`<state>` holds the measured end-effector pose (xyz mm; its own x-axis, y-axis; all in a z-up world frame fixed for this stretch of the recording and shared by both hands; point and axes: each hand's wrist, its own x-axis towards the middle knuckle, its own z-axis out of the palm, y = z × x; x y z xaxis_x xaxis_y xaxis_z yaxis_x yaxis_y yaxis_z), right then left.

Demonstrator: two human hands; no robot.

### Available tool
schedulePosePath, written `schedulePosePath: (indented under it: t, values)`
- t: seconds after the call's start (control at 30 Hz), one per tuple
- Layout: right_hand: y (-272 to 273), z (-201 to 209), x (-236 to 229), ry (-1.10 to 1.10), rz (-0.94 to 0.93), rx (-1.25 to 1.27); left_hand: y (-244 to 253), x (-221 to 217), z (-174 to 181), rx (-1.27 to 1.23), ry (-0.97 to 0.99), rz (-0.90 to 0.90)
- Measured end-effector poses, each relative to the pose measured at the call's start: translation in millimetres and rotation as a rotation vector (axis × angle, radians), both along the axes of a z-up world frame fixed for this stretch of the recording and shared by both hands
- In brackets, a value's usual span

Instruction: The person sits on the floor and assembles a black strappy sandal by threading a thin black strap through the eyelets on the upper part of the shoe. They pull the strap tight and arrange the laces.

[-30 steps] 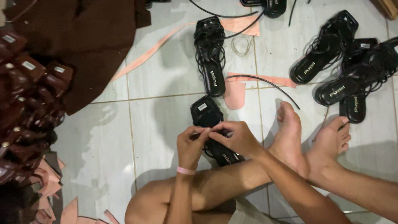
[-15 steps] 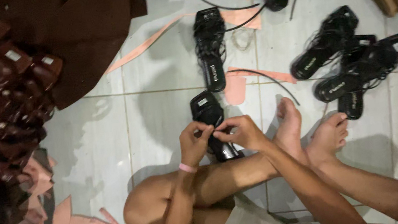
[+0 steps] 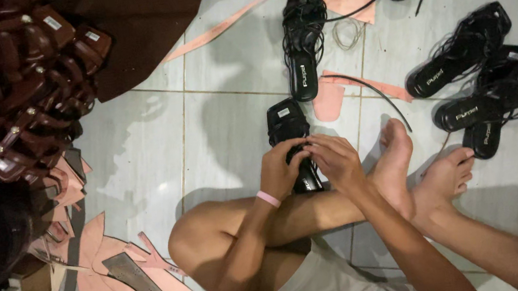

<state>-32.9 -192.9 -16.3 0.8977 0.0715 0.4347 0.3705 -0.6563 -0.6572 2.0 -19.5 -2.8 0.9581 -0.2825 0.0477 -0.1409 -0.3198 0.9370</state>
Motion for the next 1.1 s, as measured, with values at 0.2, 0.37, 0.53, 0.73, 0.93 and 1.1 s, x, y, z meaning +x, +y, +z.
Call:
schedulePosePath:
  t: [0.2, 0.37, 0.53, 0.73, 0.93, 1.1]
  values:
    - [-12, 20, 15, -0.031, 0.111, -0.154, 3, 0, -6, -0.004, -0.077, -0.055]
    - [-22, 36, 26, 0.02, 0.215, -0.418, 1, 1, 1, -0.019, -0.034, -0.074]
    - [-17, 46, 29, -0.109, 0.244, -0.681, 1, 1, 7, 0.01, -0.053, -0.046]
    - [-17, 53, 27, -0.187, 0.281, -0.941, -1, -2, 1, -0.078, -0.078, -0.029]
    - [-18, 54, 29, -0.162, 0.303, -0.923, 5, -4, 0, -0.032, -0.003, -0.033]
    - [-25, 42, 18, 0.053, 0.188, -0.187, 17, 20, -18, -0.187, 0.336, -0.028]
